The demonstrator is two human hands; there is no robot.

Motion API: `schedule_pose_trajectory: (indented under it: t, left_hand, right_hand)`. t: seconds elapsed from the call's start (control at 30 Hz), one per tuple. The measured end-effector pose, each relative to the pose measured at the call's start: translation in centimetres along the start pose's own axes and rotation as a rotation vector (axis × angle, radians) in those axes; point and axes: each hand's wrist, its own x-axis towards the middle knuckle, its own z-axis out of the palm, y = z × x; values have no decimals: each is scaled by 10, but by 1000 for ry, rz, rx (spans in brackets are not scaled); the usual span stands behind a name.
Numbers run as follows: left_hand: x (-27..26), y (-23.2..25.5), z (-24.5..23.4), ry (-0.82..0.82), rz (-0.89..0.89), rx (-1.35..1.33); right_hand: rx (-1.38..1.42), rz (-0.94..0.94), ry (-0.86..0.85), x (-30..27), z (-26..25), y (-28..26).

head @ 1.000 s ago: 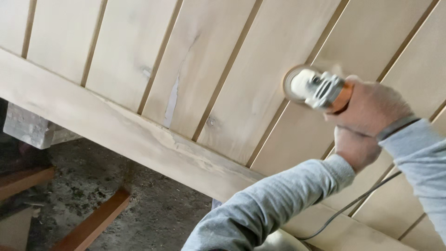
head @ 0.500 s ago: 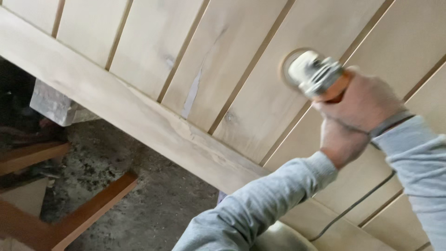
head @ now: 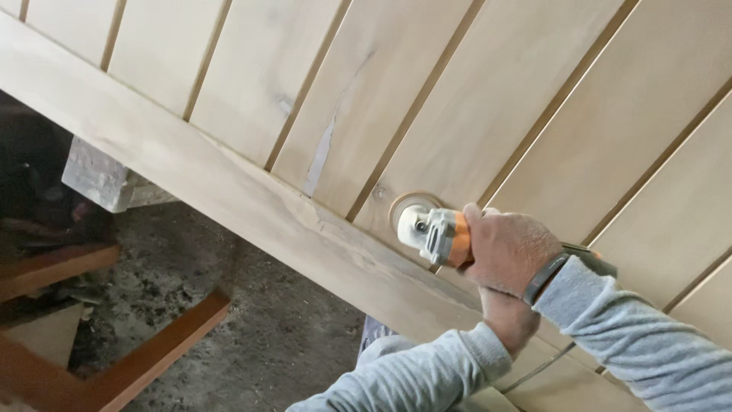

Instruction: The person uses an electric orbital sander to smooth the surface of a large, light-colored wooden board with vertical slats. The person systematically moves the sander across the board's surface, covering different sections while holding the tool with both hands.

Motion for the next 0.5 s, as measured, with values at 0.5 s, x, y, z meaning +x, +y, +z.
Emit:
schedule_pose_trajectory:
  t: [0.5]
  left_hand:
    - [194, 36, 68, -123, -75, -368]
  right_hand:
    - [113, 350, 357, 65, -88, 142]
